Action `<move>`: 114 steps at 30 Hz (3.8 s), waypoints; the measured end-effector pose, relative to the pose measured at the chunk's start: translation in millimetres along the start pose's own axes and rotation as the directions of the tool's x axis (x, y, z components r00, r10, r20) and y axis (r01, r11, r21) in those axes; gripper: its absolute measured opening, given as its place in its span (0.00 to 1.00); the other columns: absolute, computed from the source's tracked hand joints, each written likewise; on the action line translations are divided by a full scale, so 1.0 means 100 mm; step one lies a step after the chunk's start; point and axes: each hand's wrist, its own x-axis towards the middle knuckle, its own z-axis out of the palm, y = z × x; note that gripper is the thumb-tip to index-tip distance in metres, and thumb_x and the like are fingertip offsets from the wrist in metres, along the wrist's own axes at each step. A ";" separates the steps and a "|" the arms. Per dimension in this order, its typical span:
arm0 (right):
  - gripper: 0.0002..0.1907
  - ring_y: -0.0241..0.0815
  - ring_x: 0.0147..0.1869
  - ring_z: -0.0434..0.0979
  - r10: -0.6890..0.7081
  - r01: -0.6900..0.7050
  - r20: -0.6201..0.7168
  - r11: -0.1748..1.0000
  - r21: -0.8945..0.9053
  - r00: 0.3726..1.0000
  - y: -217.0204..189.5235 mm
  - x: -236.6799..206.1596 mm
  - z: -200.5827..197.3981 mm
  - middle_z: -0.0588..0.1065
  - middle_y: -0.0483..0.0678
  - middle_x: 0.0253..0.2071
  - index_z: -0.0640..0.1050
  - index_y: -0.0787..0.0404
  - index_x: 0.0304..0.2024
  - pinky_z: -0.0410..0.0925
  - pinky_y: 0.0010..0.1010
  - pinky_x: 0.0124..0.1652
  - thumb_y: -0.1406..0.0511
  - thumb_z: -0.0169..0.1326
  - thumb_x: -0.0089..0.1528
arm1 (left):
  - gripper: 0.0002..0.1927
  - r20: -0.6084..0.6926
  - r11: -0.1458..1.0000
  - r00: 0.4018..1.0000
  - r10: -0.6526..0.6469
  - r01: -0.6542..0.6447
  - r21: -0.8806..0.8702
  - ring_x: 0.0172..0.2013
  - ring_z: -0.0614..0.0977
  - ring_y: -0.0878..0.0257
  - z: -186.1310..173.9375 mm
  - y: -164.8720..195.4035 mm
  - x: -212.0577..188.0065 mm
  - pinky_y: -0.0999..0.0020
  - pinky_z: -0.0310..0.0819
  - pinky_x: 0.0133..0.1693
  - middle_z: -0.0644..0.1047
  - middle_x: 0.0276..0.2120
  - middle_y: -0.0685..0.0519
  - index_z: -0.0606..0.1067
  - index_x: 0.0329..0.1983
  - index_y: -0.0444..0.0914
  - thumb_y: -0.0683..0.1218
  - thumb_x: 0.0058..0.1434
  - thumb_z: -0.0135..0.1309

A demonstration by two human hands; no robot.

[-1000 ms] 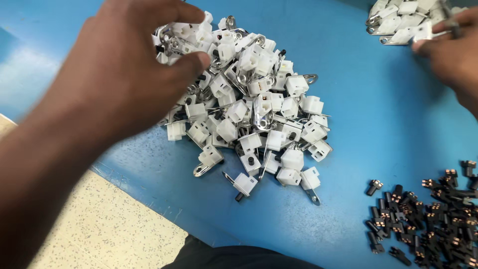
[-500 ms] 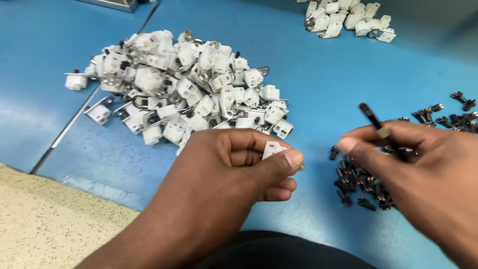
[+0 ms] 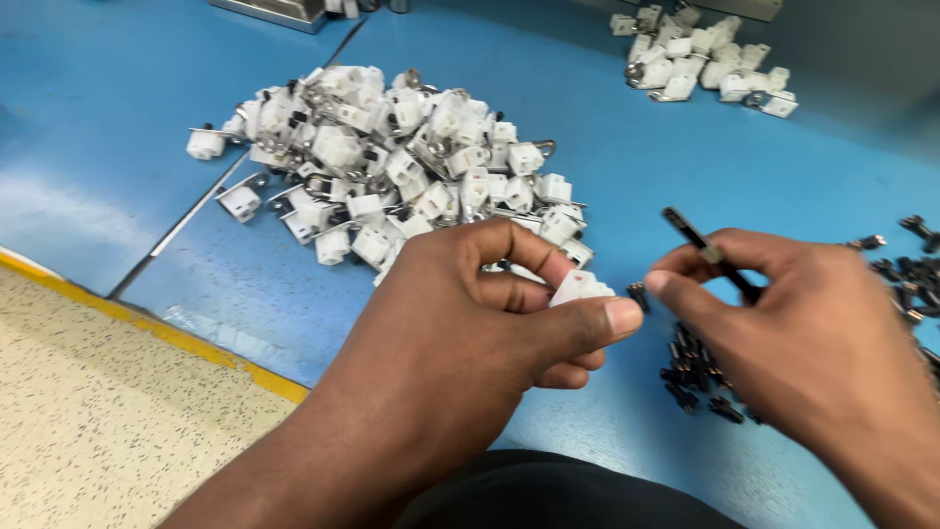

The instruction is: The person repeatedly picks small white plastic housings and uses a screwdriver to insert and tighten small metal pins into them. The person handles the components one at a time, placing each finished unit back into a pile on the blue work surface.

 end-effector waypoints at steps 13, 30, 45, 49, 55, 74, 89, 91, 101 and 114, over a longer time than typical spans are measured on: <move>0.15 0.34 0.23 0.74 -0.453 0.442 -0.115 0.891 -0.106 0.884 0.01 0.22 0.09 0.79 0.37 0.27 0.89 0.44 0.44 0.66 0.29 0.27 0.50 0.64 0.58 | 0.24 0.061 0.995 0.998 -0.023 0.017 0.099 0.28 0.85 0.64 -0.07 0.07 0.12 0.69 0.86 0.32 0.86 0.25 0.45 0.76 0.44 0.33 0.53 0.54 0.69; 0.09 0.25 0.23 0.67 -0.354 0.492 -0.345 0.555 0.670 0.869 -0.15 -0.28 -0.15 0.75 0.44 0.22 0.83 0.63 0.47 0.58 0.19 0.21 0.67 0.60 0.66 | 0.23 0.045 0.997 0.997 0.064 -0.061 -0.048 0.31 0.87 0.65 -0.10 0.16 0.11 0.68 0.88 0.35 0.89 0.29 0.49 0.84 0.44 0.30 0.51 0.52 0.72; 0.13 0.41 0.31 0.67 -0.305 0.149 -0.008 0.443 0.884 0.952 -0.12 -0.01 -0.36 0.81 0.60 0.45 0.78 0.67 0.50 0.66 0.36 0.35 0.65 0.49 0.68 | 0.23 0.029 0.995 0.994 0.101 -0.101 -0.006 0.29 0.88 0.66 -0.01 0.07 0.10 0.71 0.89 0.32 0.88 0.28 0.48 0.84 0.44 0.28 0.49 0.51 0.73; 0.13 0.50 0.65 0.77 -0.441 0.196 -0.103 0.173 0.965 0.892 -0.01 0.17 -0.40 0.76 0.60 0.60 0.67 0.59 0.58 0.68 0.41 0.60 0.65 0.39 0.72 | 0.22 0.029 0.990 0.990 0.137 -0.137 0.015 0.29 0.86 0.67 0.00 0.09 0.10 0.73 0.89 0.31 0.88 0.27 0.49 0.84 0.42 0.29 0.50 0.51 0.72; 0.09 0.52 0.65 0.78 -0.583 0.429 -0.256 0.178 0.886 0.771 -0.05 0.05 -0.30 0.75 0.62 0.59 0.63 0.58 0.53 0.71 0.42 0.61 0.65 0.36 0.72 | 0.19 0.027 0.989 0.990 0.135 -0.137 0.059 0.28 0.86 0.68 0.00 0.17 0.08 0.72 0.88 0.31 0.88 0.25 0.50 0.85 0.39 0.31 0.50 0.52 0.72; 0.08 0.39 0.36 0.75 -0.427 0.315 -0.137 0.378 0.871 0.894 -0.22 0.93 -0.20 0.76 0.55 0.45 0.75 0.62 0.51 0.77 0.34 0.44 0.71 0.46 0.72 | 0.20 -0.181 0.790 0.981 0.070 0.057 0.611 0.25 0.80 0.66 -0.30 0.33 0.43 0.64 0.79 0.28 0.82 0.25 0.57 0.89 0.41 0.49 0.63 0.50 0.69; 0.19 0.29 0.24 0.66 -0.260 0.340 -0.235 0.833 0.436 0.937 -0.14 2.04 0.04 0.76 0.42 0.33 0.77 0.57 0.43 0.62 0.25 0.24 0.59 0.70 0.56 | 0.13 -0.285 0.503 0.617 0.733 -0.210 0.838 0.30 0.81 0.68 -0.78 0.51 0.70 0.72 0.74 0.29 0.81 0.36 0.55 0.80 0.50 0.37 0.48 0.67 0.62; 0.14 0.28 0.21 0.61 -0.305 0.282 -0.061 0.762 0.582 0.950 -0.09 1.50 -0.08 0.77 0.44 0.30 0.81 0.62 0.39 0.57 0.22 0.21 0.61 0.68 0.57 | 0.15 -0.273 0.739 0.781 0.562 -0.326 0.590 0.31 0.84 0.73 -0.44 0.47 0.66 0.76 0.78 0.30 0.82 0.36 0.61 0.81 0.48 0.43 0.52 0.61 0.62; 0.14 0.39 0.17 0.64 -0.015 -0.012 0.066 0.920 0.393 0.998 0.29 0.08 -0.12 0.68 0.51 0.18 0.86 0.57 0.43 0.58 0.34 0.16 0.56 0.64 0.61 | 0.20 0.110 0.986 0.991 -0.072 0.054 0.156 0.31 0.80 0.64 -0.03 0.10 0.20 0.67 0.77 0.34 0.81 0.28 0.49 0.82 0.41 0.36 0.54 0.53 0.70; 0.21 0.59 0.42 0.85 -0.102 -0.056 0.194 0.738 0.673 0.976 3.48 0.40 1.57 0.80 0.65 0.41 0.68 0.69 0.60 0.79 0.53 0.43 0.70 0.57 0.67 | 0.19 -0.141 0.910 0.964 -0.224 0.259 0.324 0.25 0.77 0.64 0.20 0.14 -0.32 0.67 0.70 0.26 0.79 0.22 0.50 0.83 0.45 0.43 0.57 0.55 0.66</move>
